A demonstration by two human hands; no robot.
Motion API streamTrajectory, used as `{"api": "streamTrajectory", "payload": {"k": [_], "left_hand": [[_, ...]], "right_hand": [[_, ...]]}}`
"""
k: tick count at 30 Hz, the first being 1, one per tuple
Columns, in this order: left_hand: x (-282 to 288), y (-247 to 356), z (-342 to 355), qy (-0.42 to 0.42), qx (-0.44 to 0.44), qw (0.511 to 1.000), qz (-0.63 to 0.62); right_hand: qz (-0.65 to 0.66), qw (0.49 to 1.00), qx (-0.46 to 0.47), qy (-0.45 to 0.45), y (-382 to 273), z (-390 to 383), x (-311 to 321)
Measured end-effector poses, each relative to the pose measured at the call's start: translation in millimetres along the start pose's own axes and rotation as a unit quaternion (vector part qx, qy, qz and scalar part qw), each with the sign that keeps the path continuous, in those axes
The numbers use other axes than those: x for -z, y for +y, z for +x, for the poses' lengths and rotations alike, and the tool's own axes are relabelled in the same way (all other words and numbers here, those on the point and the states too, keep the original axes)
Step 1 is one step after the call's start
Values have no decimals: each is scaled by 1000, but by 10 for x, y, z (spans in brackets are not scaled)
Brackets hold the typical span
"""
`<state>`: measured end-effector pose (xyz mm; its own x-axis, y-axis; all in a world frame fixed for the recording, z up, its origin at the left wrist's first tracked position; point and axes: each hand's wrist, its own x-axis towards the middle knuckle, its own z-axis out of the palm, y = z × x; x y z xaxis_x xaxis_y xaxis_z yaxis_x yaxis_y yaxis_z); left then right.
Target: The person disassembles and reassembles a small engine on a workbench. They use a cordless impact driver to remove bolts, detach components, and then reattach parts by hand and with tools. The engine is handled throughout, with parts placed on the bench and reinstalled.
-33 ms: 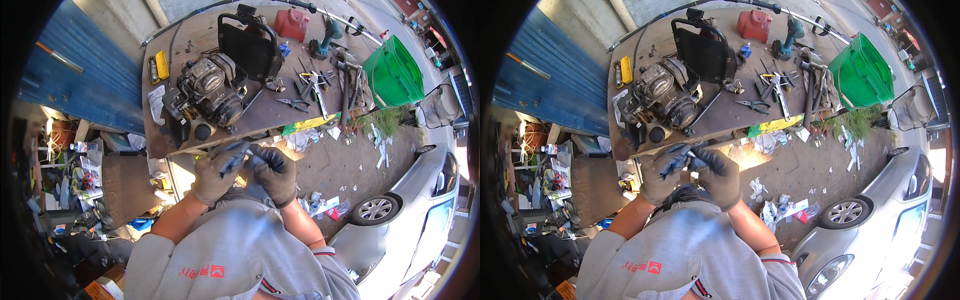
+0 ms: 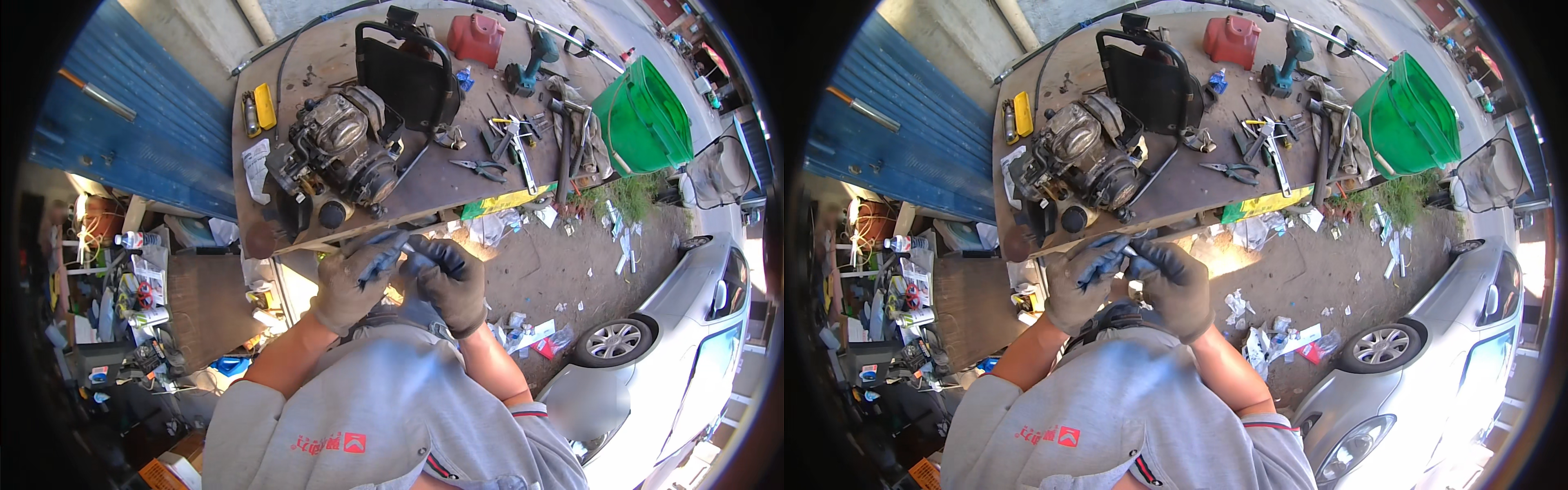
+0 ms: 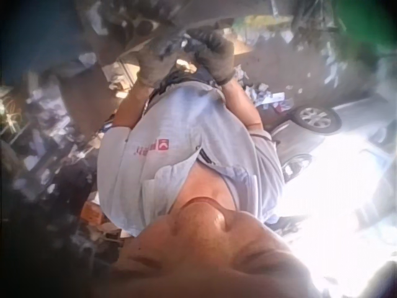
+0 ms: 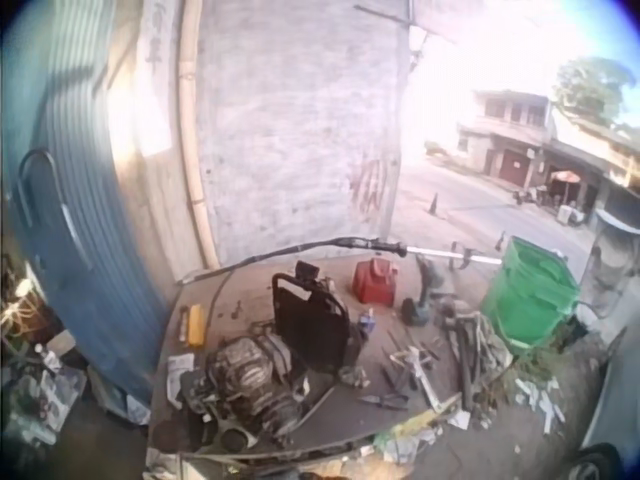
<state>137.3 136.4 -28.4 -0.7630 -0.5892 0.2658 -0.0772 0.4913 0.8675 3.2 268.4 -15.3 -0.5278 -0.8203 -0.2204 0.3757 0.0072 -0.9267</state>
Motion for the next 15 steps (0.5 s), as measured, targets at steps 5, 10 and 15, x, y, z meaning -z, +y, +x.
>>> {"api": "streamTrajectory", "payload": {"k": [5,10,15], "left_hand": [[134,-25,93,-76,14,990,-118],[353,-17,125,-76,73,966,-237],[1426,-134,1116,-89,-194,920,329]], "right_hand": [[154,985,-54,-57,165,50,135],[321,940,-53,-98,299,92,109],[386,913,-13,-132,525,173,202]]}}
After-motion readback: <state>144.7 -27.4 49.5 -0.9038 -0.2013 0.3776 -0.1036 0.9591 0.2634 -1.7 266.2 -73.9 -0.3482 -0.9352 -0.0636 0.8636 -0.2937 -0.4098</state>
